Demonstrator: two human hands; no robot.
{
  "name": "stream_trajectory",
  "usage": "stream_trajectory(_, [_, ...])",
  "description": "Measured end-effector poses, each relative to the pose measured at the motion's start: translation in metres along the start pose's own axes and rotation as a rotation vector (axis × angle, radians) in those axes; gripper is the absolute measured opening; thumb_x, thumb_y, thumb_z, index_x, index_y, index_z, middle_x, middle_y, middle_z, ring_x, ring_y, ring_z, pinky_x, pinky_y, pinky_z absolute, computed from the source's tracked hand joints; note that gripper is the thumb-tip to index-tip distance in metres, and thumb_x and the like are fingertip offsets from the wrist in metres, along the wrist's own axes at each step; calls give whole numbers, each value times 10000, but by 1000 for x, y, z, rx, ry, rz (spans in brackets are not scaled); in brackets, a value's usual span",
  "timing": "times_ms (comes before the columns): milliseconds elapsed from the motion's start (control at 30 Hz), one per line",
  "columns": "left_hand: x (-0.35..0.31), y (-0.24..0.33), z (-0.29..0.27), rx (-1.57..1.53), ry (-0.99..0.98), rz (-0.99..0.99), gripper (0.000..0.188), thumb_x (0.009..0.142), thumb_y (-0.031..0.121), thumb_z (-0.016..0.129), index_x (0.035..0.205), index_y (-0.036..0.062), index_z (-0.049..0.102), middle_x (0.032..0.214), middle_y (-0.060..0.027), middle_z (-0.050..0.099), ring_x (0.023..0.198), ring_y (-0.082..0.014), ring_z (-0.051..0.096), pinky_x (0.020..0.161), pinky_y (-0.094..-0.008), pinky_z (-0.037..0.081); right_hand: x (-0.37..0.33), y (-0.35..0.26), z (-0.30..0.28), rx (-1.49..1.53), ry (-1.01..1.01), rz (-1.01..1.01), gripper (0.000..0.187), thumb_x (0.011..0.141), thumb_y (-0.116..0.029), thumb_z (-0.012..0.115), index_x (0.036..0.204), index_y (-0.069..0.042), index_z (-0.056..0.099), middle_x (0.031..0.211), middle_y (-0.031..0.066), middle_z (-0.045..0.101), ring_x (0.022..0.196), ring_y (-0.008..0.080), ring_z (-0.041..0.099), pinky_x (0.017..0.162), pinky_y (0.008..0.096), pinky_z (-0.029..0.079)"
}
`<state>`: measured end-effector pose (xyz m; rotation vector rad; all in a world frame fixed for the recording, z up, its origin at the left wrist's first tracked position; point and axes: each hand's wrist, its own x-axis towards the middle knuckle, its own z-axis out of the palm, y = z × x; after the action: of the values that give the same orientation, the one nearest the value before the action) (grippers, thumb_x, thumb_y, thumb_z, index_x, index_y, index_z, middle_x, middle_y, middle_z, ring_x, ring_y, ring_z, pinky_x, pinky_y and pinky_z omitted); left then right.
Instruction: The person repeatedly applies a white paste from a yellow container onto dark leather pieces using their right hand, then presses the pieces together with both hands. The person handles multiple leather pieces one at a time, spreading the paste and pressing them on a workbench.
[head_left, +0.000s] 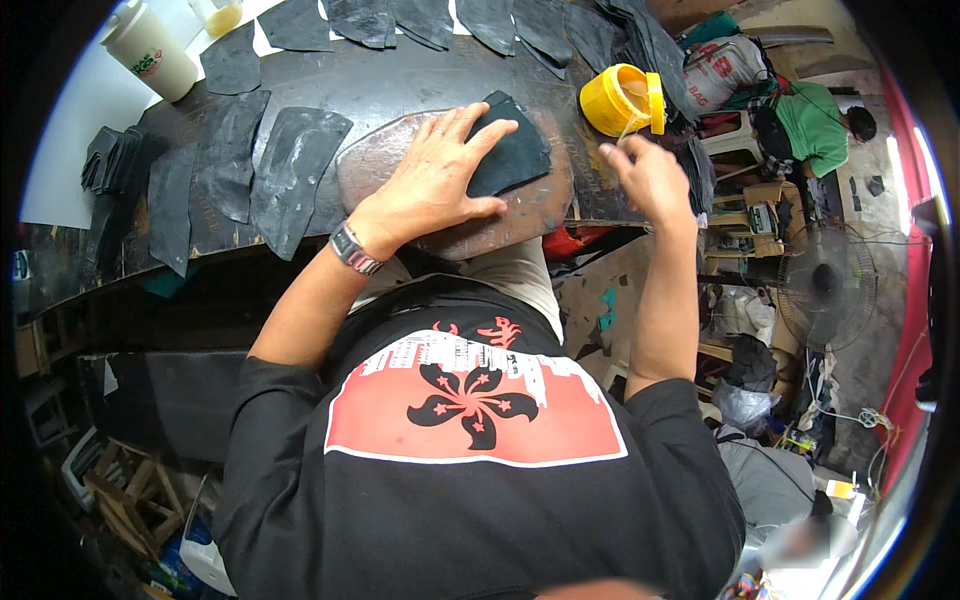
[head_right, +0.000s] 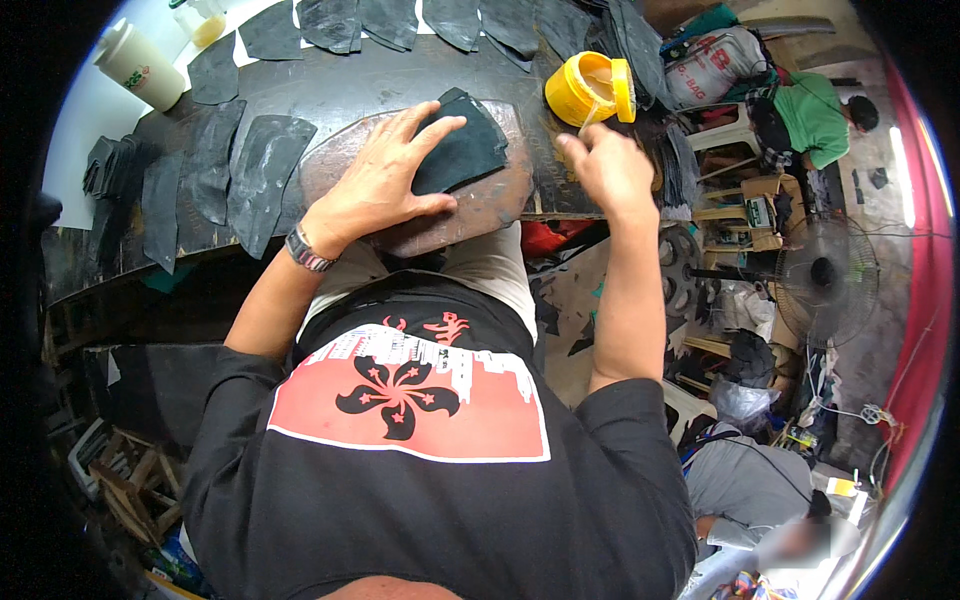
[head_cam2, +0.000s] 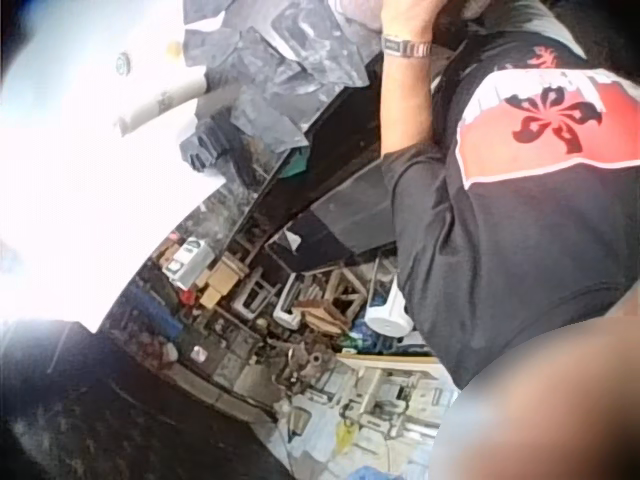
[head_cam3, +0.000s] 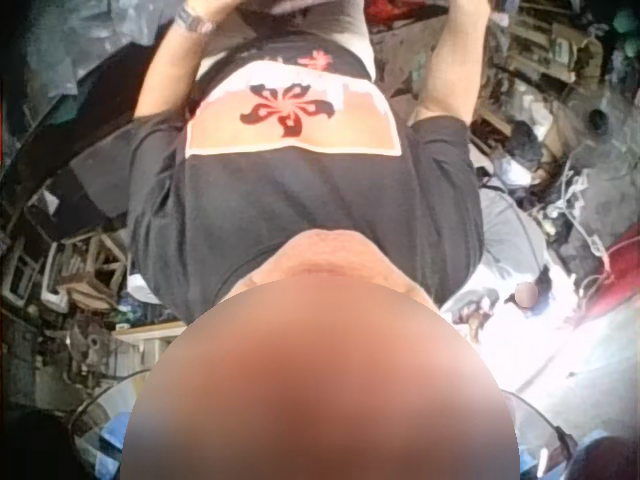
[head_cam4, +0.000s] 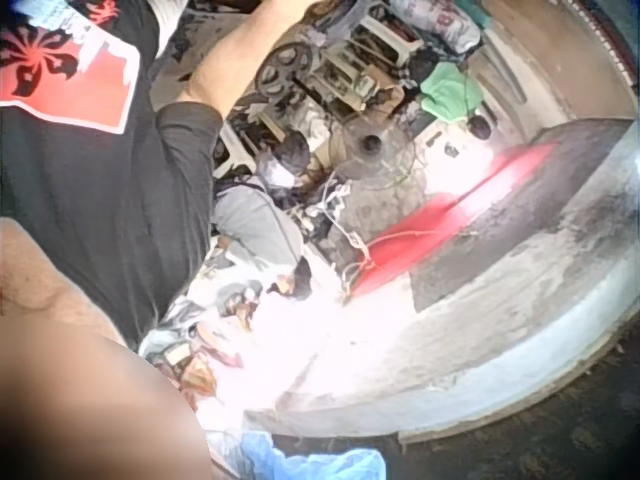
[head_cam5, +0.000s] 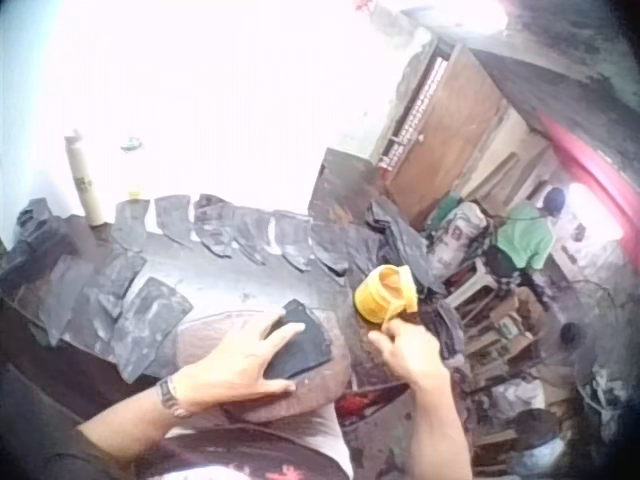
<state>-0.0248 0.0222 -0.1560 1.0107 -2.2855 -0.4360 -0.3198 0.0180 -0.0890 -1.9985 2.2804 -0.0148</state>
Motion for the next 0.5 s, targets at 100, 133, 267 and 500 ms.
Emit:
stream_trajectory(100, [7,0,11,-59,27,-52,903,745,279,869,1517,137,422,1517,-244,422,1370,-446,434,1159,-486,368,-22,-3,12,252,-49,-16,495,960,-528,614,1110,-72,735,930,197,736,935,401,704,836,451,544])
stream_trajectory(133, [8,-1,13,-76,26,-74,901,746,274,867,1516,132,422,1514,-245,424,1369,-445,435,1160,-487,367,-26,-3,17,385,-34,-59,503,972,-528,603,1135,-69,732,937,194,733,928,397,700,835,428,544])
stream_trajectory(267, [12,-2,20,-104,69,-109,827,770,280,847,1486,113,468,1506,-237,437,1370,-439,436,1158,-488,369,-29,-21,57,805,145,-476,558,1099,-491,365,1256,-90,720,1368,160,597,1348,273,476,1155,372,321])
stream_trajectory(500, [9,-8,19,-21,22,-74,651,879,358,744,1435,88,540,1527,-225,437,1387,-409,440,1173,-491,338,-31,-56,101,272,240,-384,686,1014,-647,389,1558,-230,426,1667,197,238,1559,424,84,1154,737,0])
